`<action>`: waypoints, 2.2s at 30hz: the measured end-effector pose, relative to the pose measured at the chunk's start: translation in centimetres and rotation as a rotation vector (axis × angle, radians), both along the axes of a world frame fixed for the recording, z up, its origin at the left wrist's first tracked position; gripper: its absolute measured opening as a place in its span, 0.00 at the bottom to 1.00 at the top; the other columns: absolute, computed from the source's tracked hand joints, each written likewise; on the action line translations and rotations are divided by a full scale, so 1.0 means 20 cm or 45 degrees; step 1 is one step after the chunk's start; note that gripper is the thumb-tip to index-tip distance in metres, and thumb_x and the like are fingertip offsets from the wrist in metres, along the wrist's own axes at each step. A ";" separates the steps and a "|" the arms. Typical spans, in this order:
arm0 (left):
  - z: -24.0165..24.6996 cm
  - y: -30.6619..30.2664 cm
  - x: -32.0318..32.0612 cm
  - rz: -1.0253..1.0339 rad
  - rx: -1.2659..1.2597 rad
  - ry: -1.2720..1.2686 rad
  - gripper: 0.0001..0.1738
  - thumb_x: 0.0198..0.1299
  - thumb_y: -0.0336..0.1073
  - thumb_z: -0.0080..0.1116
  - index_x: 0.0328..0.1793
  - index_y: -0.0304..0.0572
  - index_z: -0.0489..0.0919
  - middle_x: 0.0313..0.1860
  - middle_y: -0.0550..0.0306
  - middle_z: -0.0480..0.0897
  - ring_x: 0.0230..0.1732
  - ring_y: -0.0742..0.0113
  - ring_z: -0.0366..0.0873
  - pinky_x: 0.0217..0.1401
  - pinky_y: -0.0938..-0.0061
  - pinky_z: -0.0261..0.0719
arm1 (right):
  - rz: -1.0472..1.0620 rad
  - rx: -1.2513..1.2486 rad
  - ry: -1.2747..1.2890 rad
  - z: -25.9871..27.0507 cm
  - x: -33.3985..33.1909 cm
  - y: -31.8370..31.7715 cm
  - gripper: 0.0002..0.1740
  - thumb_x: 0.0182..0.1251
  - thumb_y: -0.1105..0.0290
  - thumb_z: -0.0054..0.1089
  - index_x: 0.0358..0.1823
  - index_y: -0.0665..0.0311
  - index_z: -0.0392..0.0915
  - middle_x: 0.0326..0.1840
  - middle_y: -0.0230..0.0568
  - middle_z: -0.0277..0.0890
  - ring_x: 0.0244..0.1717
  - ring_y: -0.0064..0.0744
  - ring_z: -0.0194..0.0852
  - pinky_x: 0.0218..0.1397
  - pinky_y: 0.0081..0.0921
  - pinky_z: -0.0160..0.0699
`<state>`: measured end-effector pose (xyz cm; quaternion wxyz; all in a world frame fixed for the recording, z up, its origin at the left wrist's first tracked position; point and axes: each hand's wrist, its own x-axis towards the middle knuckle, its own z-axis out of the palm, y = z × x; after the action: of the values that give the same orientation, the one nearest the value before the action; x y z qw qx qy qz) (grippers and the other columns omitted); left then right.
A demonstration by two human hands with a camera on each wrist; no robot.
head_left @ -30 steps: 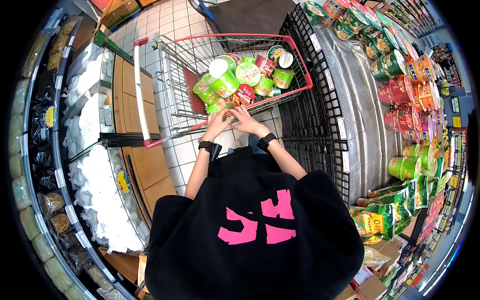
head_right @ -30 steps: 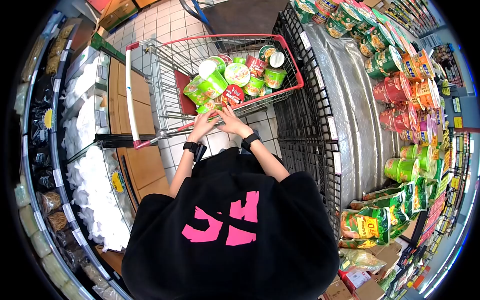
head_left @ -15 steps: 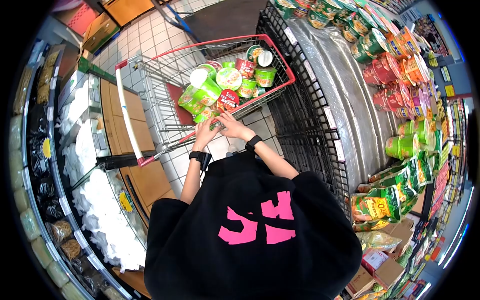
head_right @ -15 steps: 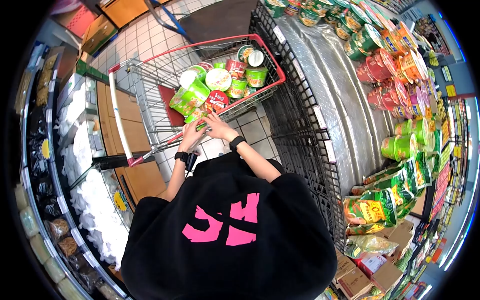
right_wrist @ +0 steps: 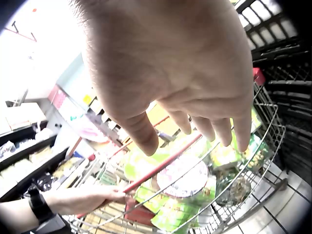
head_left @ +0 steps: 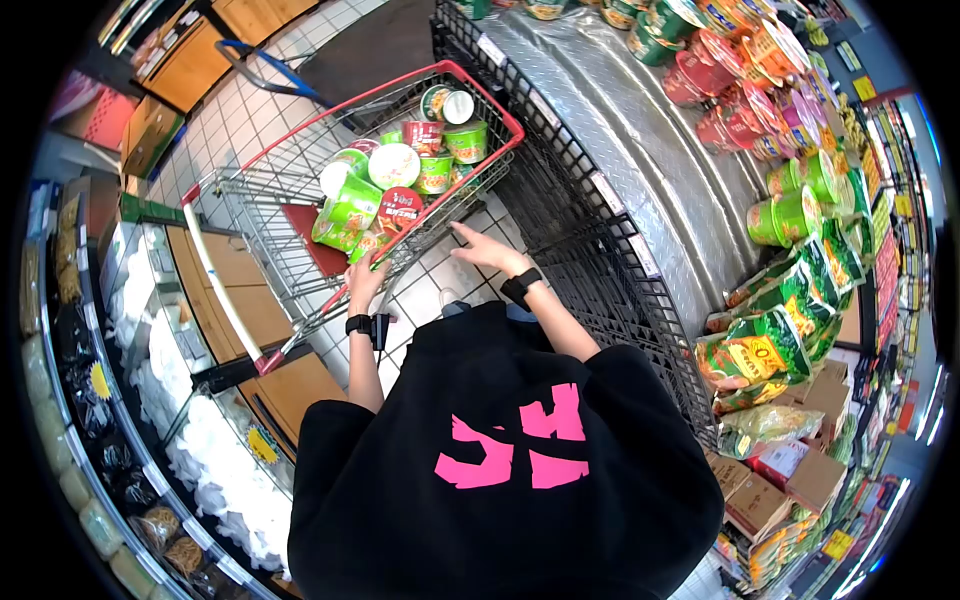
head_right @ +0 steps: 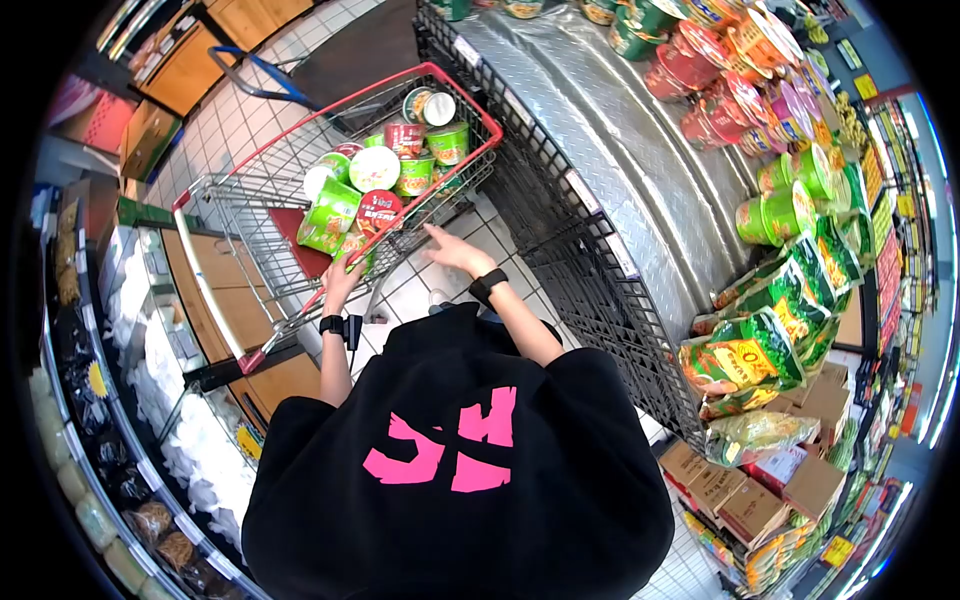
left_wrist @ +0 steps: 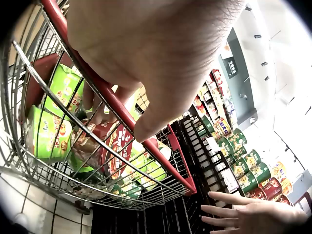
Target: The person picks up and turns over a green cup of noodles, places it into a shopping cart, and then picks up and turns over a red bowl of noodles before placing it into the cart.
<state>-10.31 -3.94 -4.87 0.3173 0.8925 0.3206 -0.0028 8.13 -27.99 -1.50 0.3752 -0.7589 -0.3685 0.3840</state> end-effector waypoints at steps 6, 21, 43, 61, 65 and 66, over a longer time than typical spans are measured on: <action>-0.01 0.00 0.04 0.176 -0.170 0.068 0.27 0.56 0.56 0.53 0.57 0.50 0.78 0.49 0.52 0.82 0.53 0.52 0.76 0.61 0.66 0.62 | -0.377 0.200 0.204 0.16 0.17 -0.39 0.39 0.63 0.54 0.56 0.69 0.67 0.54 0.69 0.54 0.57 0.70 0.45 0.55 0.70 0.32 0.56; 0.17 -0.29 0.40 0.158 -0.910 -0.395 0.27 0.64 0.44 0.51 0.62 0.30 0.69 0.58 0.48 0.73 0.60 0.63 0.68 0.65 0.73 0.61 | -0.937 0.286 0.216 0.71 0.13 -1.33 0.38 0.65 0.56 0.58 0.71 0.60 0.53 0.69 0.56 0.57 0.70 0.43 0.55 0.69 0.35 0.57; 0.72 -1.27 0.81 -0.259 -1.175 -0.470 0.21 0.68 0.42 0.45 0.63 0.39 0.71 0.54 0.53 0.78 0.55 0.70 0.75 0.59 0.77 0.69 | -1.423 0.751 0.122 0.86 -0.24 -2.04 0.29 0.66 0.74 0.53 0.68 0.62 0.58 0.63 0.44 0.67 0.61 0.32 0.67 0.64 0.28 0.63; 0.99 -1.74 1.24 -0.702 -1.194 -0.353 0.21 0.67 0.43 0.46 0.62 0.40 0.71 0.53 0.54 0.79 0.55 0.70 0.74 0.60 0.77 0.65 | -1.678 0.729 0.062 0.72 -0.20 -2.17 0.31 0.66 0.73 0.54 0.69 0.62 0.55 0.65 0.47 0.63 0.60 0.32 0.66 0.63 0.28 0.65; 1.07 -1.90 1.41 -0.852 -1.219 -0.336 0.21 0.68 0.42 0.45 0.62 0.40 0.71 0.53 0.53 0.79 0.56 0.69 0.74 0.60 0.76 0.65 | -1.724 0.690 0.032 0.71 -0.13 -2.19 0.31 0.66 0.73 0.54 0.69 0.62 0.55 0.65 0.47 0.63 0.61 0.32 0.66 0.61 0.27 0.67; 1.08 -1.93 1.44 -0.894 -1.219 -0.312 0.21 0.68 0.41 0.45 0.62 0.39 0.71 0.53 0.53 0.79 0.56 0.69 0.74 0.61 0.75 0.65 | -1.735 0.692 0.012 0.71 -0.10 -2.19 0.31 0.66 0.73 0.55 0.69 0.62 0.56 0.65 0.48 0.63 0.60 0.32 0.66 0.61 0.28 0.67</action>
<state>18.52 -42.60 16.66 0.6983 0.6967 -0.0689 -0.1487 6.04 -71.85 12.79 0.7074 -0.6981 0.1043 -0.0364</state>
